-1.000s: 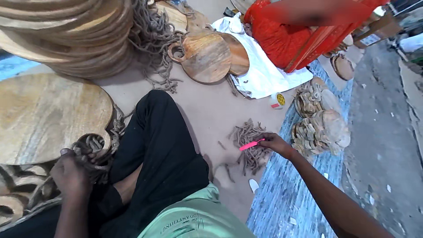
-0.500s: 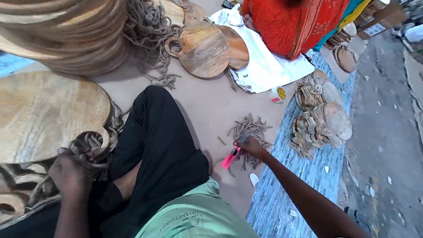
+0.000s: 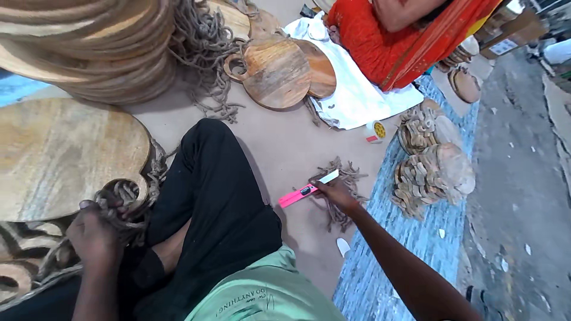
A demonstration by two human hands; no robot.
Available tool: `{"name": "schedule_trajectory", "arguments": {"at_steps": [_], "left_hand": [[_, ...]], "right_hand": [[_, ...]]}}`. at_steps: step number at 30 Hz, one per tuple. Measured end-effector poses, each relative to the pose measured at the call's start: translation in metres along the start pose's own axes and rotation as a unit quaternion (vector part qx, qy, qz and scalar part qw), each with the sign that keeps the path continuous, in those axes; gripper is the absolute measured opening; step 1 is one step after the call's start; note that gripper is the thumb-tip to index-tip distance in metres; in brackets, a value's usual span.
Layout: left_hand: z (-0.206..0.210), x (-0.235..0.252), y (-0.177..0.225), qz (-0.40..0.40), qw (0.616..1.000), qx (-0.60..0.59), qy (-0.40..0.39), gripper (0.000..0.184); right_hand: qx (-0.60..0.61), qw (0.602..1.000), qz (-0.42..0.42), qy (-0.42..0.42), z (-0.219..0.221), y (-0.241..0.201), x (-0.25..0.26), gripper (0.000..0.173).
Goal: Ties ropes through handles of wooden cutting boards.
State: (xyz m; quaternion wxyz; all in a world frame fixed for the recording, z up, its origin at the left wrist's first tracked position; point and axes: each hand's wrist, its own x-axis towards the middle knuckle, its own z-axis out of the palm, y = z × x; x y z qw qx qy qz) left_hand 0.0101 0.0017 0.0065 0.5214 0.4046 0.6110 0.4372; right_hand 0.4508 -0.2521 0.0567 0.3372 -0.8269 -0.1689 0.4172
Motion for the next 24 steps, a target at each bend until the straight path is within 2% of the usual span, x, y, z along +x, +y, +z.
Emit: {"name": "schedule_trajectory", "arguments": {"at_steps": [3,5,8,12,15,18,20,24], "left_hand": [[-0.003,0.000,0.000,0.001,1.000,-0.001,0.006,0.042],[-0.003,0.000,0.000,0.004,1.000,0.002,0.002,0.041],[-0.001,0.001,0.000,0.003,1.000,0.007,-0.002,0.042],[-0.001,0.004,-0.005,-0.005,1.000,-0.003,-0.009,0.044],[-0.002,0.005,-0.008,0.000,1.000,-0.006,-0.009,0.043],[-0.002,0.005,-0.008,0.002,1.000,-0.009,-0.013,0.042],[-0.002,0.007,-0.010,0.000,1.000,-0.008,-0.022,0.043],[-0.003,0.010,-0.016,0.001,1.000,0.005,-0.028,0.044]], "right_hand": [[-0.054,0.997,-0.045,-0.035,0.011,-0.005,0.005,0.020],[-0.089,0.993,-0.072,0.001,-0.017,0.004,0.021,0.020],[-0.191,0.972,-0.079,0.109,-0.083,0.021,0.035,0.023],[-0.266,0.931,0.008,0.250,-0.152,0.055,0.027,0.025],[-0.292,0.890,0.102,0.334,-0.167,0.075,0.011,0.032],[-0.215,0.879,0.158,0.394,-0.170,0.082,0.001,0.040],[-0.073,0.888,0.121,0.439,-0.163,0.076,0.001,0.038],[0.183,0.865,0.058,0.464,-0.144,0.046,0.024,0.035]]}}
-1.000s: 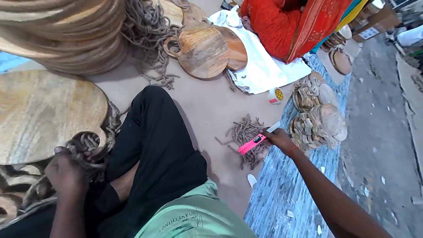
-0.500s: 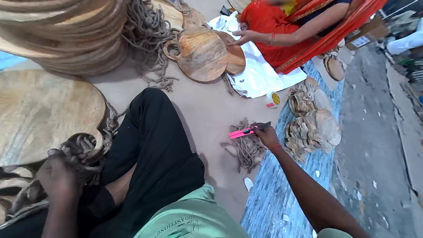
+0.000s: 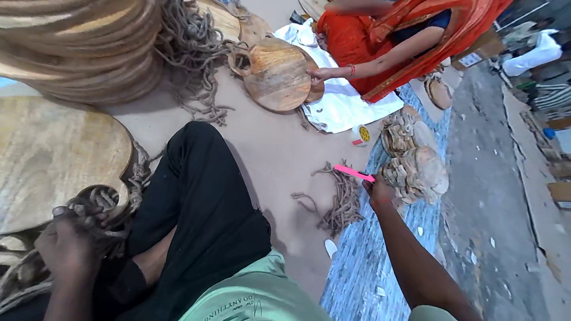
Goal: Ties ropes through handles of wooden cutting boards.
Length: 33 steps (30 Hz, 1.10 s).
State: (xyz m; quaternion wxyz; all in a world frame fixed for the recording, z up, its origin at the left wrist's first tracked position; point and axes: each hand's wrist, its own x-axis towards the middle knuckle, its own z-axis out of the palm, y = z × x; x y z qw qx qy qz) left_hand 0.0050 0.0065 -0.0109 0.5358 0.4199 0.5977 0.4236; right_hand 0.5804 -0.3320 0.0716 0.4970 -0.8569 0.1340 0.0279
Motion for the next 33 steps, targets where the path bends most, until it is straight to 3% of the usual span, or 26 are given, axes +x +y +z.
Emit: {"name": "schedule_trajectory", "arguments": {"at_steps": [4,8,16,18,22,26,30,33], "left_hand": [[0.000,-0.006,0.007,0.001,1.000,-0.007,0.024,0.042],[-0.002,-0.009,0.012,-0.003,0.999,-0.001,0.046,0.043],[0.001,-0.010,0.012,0.007,1.000,0.013,0.024,0.042],[0.001,-0.009,0.010,0.005,1.000,0.014,0.019,0.043],[-0.001,-0.006,0.004,0.010,1.000,0.011,0.015,0.044],[0.002,-0.012,0.014,0.010,1.000,0.015,0.022,0.041],[-0.003,-0.013,0.008,0.001,0.999,0.021,0.034,0.043],[-0.003,-0.012,0.006,0.011,0.998,0.020,0.052,0.041]], "right_hand": [[0.040,0.998,0.005,-0.049,0.048,-0.009,-0.003,0.032],[-0.050,0.997,-0.013,-0.053,0.068,-0.002,0.003,0.029],[-0.281,0.958,0.047,-0.027,-0.012,0.020,0.029,0.037],[-0.226,0.971,0.071,-0.013,-0.030,0.019,0.028,0.033],[0.061,0.996,0.065,0.003,-0.030,0.011,0.030,0.017],[0.166,0.986,0.006,0.007,0.001,-0.004,0.038,0.045],[0.069,0.996,-0.051,0.002,0.036,0.001,0.060,0.040],[-0.129,0.986,-0.104,-0.029,0.041,0.017,0.075,0.031]]}}
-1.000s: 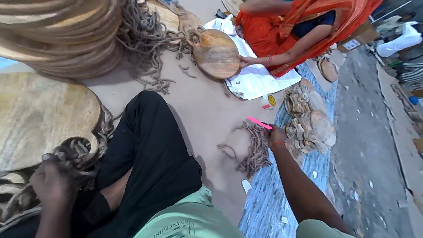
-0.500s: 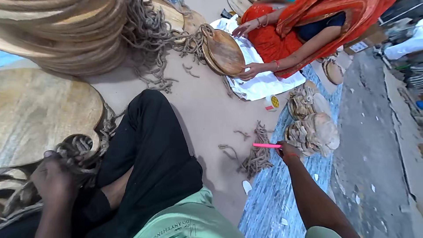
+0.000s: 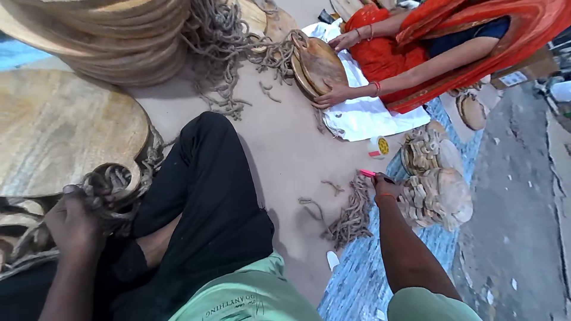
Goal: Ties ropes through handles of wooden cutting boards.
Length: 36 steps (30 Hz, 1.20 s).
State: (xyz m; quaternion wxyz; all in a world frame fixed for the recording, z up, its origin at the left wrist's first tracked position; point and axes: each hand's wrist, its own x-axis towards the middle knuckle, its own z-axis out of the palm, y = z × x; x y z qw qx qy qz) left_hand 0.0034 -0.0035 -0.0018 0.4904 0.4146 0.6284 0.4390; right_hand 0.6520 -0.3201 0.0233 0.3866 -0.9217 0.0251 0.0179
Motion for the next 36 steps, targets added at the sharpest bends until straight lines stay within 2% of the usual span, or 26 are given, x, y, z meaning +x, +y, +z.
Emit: {"name": "schedule_trajectory", "arguments": {"at_steps": [2,4,9,11,13,16,19,20,25,27,30,36], "left_hand": [[0.000,0.002,0.001,0.000,1.000,-0.004,-0.001,0.042],[0.001,0.001,0.003,-0.009,1.000,-0.007,-0.012,0.043],[0.001,0.003,0.002,-0.024,0.999,-0.003,-0.027,0.041],[-0.001,0.005,0.000,-0.031,0.999,-0.014,-0.024,0.041],[-0.001,0.006,0.000,-0.031,0.999,-0.021,-0.028,0.041],[0.001,0.007,0.002,-0.018,0.999,-0.026,-0.033,0.041],[0.001,0.007,0.001,-0.010,0.999,-0.015,-0.034,0.042],[0.002,0.006,0.001,-0.010,0.999,-0.014,-0.032,0.043],[0.003,0.007,0.001,-0.002,1.000,-0.018,-0.017,0.044],[0.003,0.006,0.002,0.000,1.000,-0.018,-0.009,0.044],[0.002,0.004,0.004,0.003,1.000,-0.024,-0.007,0.044],[0.008,0.004,0.006,0.010,1.000,-0.019,-0.018,0.041]], "right_hand": [[-0.114,0.992,-0.057,-0.022,-0.002,0.003,-0.007,0.029],[-0.177,0.978,-0.100,-0.049,-0.013,0.008,-0.013,0.029],[-0.270,0.936,-0.130,-0.187,-0.063,0.022,-0.032,0.026],[-0.256,0.935,-0.118,-0.215,-0.084,0.029,-0.046,0.026],[-0.245,0.942,-0.118,-0.199,-0.097,0.036,-0.058,0.023],[-0.202,0.965,-0.133,-0.101,-0.097,0.033,-0.072,0.021],[-0.117,0.980,-0.160,-0.027,-0.075,0.024,-0.071,0.023],[-0.084,0.981,-0.171,-0.033,-0.066,0.018,-0.070,0.024],[0.032,0.962,-0.213,-0.169,-0.009,-0.026,-0.080,0.019],[-0.006,0.956,-0.211,-0.206,0.004,-0.037,-0.085,0.018],[-0.091,0.950,-0.185,-0.236,0.001,-0.039,-0.087,0.018],[-0.209,0.944,-0.089,-0.238,-0.063,-0.007,-0.062,0.018]]}}
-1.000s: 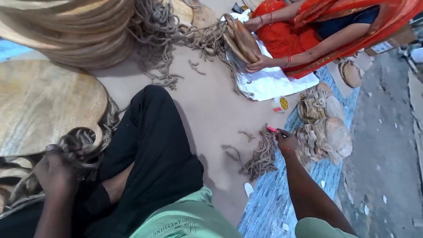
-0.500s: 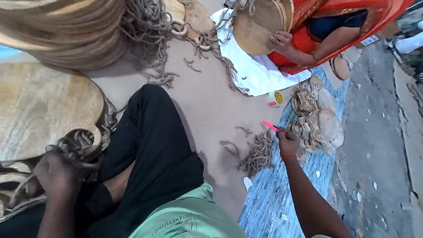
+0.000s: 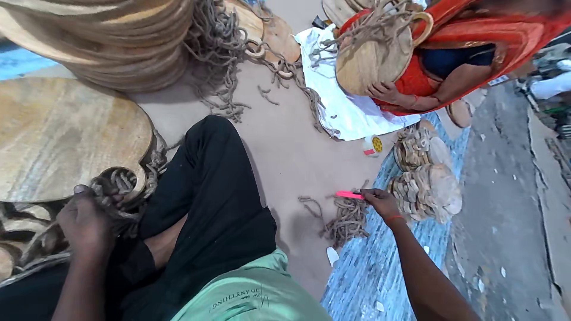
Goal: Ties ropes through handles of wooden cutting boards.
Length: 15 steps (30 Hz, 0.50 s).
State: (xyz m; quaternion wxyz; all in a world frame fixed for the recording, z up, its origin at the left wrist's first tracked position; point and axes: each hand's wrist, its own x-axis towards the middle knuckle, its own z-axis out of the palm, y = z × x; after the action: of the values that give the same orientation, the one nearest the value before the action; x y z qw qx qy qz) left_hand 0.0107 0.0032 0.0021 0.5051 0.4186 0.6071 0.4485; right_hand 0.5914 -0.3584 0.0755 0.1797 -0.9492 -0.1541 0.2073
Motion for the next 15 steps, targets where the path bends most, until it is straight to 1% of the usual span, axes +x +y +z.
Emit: {"name": "schedule_trajectory", "arguments": {"at_steps": [2,3,5,7,9,13,15], "left_hand": [[-0.001,0.003,-0.005,0.004,1.000,-0.002,-0.016,0.042],[-0.002,0.004,-0.006,0.002,1.000,-0.002,-0.021,0.042],[-0.001,0.004,-0.004,-0.010,1.000,0.000,-0.020,0.043],[-0.001,0.004,-0.004,-0.010,1.000,0.002,-0.020,0.043],[-0.001,0.004,-0.005,-0.007,1.000,0.005,-0.025,0.044],[-0.001,0.001,-0.002,-0.014,1.000,0.010,-0.008,0.044],[-0.003,0.000,-0.002,-0.008,1.000,0.008,-0.003,0.043]], "right_hand": [[-0.019,1.000,0.023,-0.009,-0.012,0.024,-0.007,0.019],[-0.006,1.000,0.026,0.002,-0.013,0.029,-0.011,0.018],[0.071,0.997,0.015,0.040,-0.008,0.025,-0.020,0.017],[0.186,0.981,0.004,0.053,0.010,0.008,-0.028,0.021],[0.252,0.967,-0.009,0.024,0.034,-0.015,-0.033,0.024],[0.287,0.954,-0.045,-0.075,0.080,-0.059,-0.038,0.015],[0.292,0.948,-0.047,-0.115,0.088,-0.067,-0.043,0.014]]}}
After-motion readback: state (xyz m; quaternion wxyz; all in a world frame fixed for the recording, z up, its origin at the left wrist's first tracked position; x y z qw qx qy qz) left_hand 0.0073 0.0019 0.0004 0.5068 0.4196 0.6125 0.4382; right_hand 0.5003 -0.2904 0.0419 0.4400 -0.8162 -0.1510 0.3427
